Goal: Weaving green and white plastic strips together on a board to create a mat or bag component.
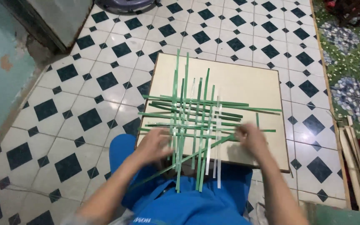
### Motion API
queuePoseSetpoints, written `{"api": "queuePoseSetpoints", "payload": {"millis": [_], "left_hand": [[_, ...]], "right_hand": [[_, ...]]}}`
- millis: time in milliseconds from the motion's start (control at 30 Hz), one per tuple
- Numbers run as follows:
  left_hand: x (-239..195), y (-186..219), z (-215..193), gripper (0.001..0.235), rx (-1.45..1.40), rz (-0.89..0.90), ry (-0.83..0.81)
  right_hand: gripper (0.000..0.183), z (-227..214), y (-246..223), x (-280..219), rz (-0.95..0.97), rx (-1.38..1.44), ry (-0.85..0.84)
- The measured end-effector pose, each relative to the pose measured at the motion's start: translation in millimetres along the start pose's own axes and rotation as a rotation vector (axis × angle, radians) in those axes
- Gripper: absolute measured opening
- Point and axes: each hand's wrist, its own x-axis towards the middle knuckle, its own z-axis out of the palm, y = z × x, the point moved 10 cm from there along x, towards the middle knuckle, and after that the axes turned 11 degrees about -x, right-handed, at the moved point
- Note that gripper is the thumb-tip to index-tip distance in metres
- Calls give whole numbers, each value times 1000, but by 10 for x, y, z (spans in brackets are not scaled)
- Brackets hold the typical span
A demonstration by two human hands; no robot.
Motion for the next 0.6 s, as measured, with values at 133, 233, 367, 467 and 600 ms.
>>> {"api": "queuePoseSetpoints", "payload": {"millis": [133,233,367,467,600], "left_hand": [[-561,447,-126,44,-175,-37,-209],[-674,274,233,58,56,-322,-554],[-453,-296,568,34,199,-116,-356],[-175,-418,441,30,219,-106,-284],[157,-321,228,30,226,-82,-271]], "right_hand": [[22,804,-116,-170,-562,-169,100],[29,769,-360,-332,-644,-171,199],[35,927,-298,-125,-508,-376,253],[37,995,-190,-102,-453,-308,262],[38,1003,-134,-80,-412,-295,255]]}}
